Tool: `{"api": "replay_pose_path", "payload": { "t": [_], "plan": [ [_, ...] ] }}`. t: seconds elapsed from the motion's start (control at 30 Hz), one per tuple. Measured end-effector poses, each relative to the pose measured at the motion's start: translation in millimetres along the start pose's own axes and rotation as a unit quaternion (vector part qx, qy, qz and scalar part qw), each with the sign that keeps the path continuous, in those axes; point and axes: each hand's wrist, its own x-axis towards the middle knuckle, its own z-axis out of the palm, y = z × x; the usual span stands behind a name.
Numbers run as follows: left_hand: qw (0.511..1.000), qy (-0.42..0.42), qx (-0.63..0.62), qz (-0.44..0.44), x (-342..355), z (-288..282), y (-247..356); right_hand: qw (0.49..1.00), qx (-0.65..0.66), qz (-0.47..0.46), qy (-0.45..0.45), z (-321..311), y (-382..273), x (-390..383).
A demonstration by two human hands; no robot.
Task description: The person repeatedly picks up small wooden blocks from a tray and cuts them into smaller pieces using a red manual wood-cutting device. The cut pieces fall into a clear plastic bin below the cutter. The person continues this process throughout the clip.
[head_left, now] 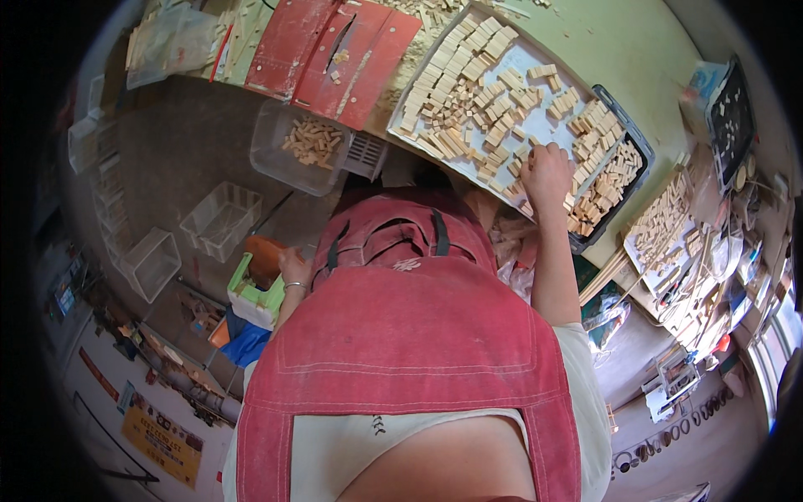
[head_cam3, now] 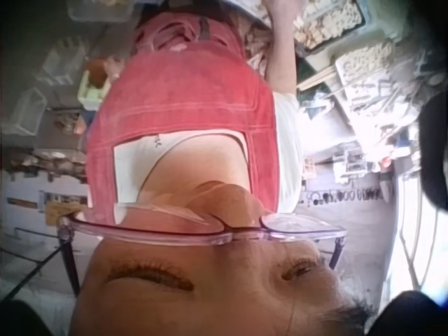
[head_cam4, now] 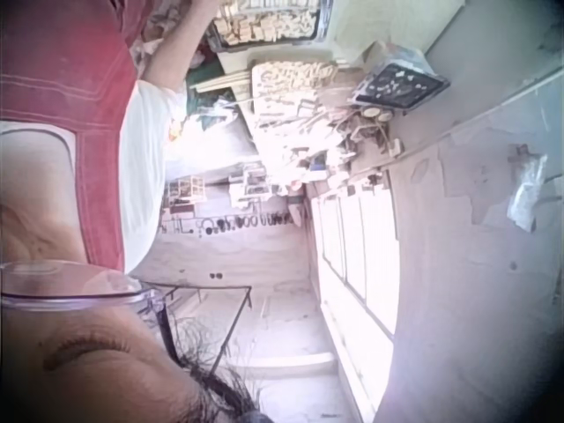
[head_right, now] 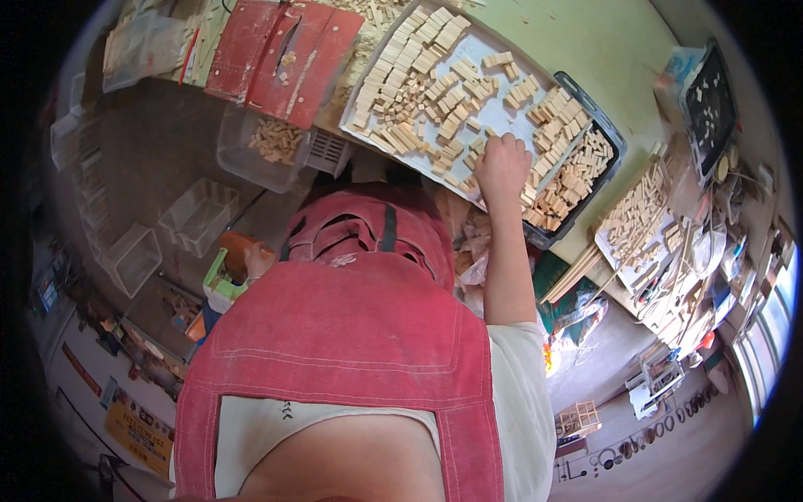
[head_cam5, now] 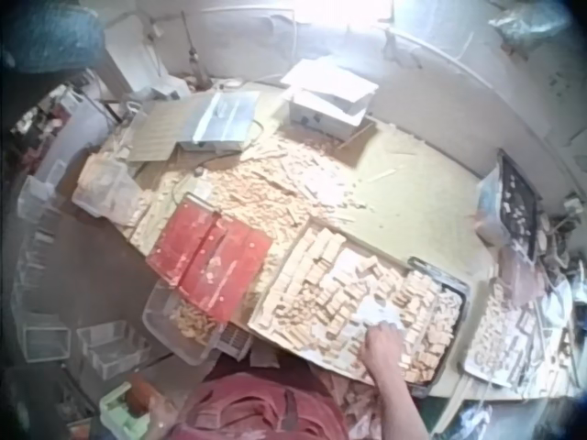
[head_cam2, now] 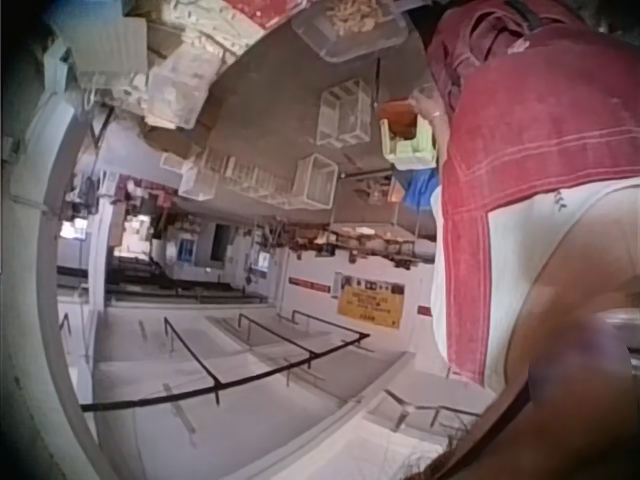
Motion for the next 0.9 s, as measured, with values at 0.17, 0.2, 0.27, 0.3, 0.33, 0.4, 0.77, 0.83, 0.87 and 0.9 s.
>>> {"api": "replay_pose_path", "payload": {
  "t": [0.17, 0.2, 0.27, 0.3, 0.33, 0.4, 0.77, 0.83, 0.87, 0.9],
  "plan": [
    [1.0, 0.0, 0.009, -0.002, -3, -4, 7, 1.0, -0.005, 0.003, -0.011, 0, 1, -1],
    [1.0, 0.004, 0.012, 0.005, -4, -2, 3, 1.0, -0.006, -0.001, -0.009, 1, -1, -1],
    [0.999, 0.014, 0.011, 0.031, -2, 9, -14, 1.0, 0.002, -0.005, -0.001, -2, -3, 0],
    [0.999, 0.019, 0.009, 0.047, 1, 6, -13, 1.0, 0.004, -0.004, 0.004, -5, -4, 0],
    [0.999, 0.026, -0.002, 0.04, 4, 2, -13, 1.0, 0.018, -0.003, 0.02, -8, -3, 0],
    [0.999, 0.036, -0.026, 0.026, 6, -5, -1, 0.998, 0.043, -0.001, 0.049, -16, -5, -4],
    [0.938, 0.161, -0.276, 0.138, 55, -103, 139, 0.917, 0.396, 0.045, 0.001, -40, -122, -44],
    [0.921, 0.165, -0.279, 0.216, 58, -130, 174, 0.908, 0.418, 0.004, 0.025, -42, -154, -45],
    [0.91, 0.167, -0.277, 0.257, 60, -143, 190, 0.904, 0.424, -0.022, 0.043, -39, -168, -45],
    [0.898, 0.171, -0.275, 0.299, 64, -154, 203, 0.894, 0.443, -0.04, 0.053, -38, -183, -43]
  ]
}}
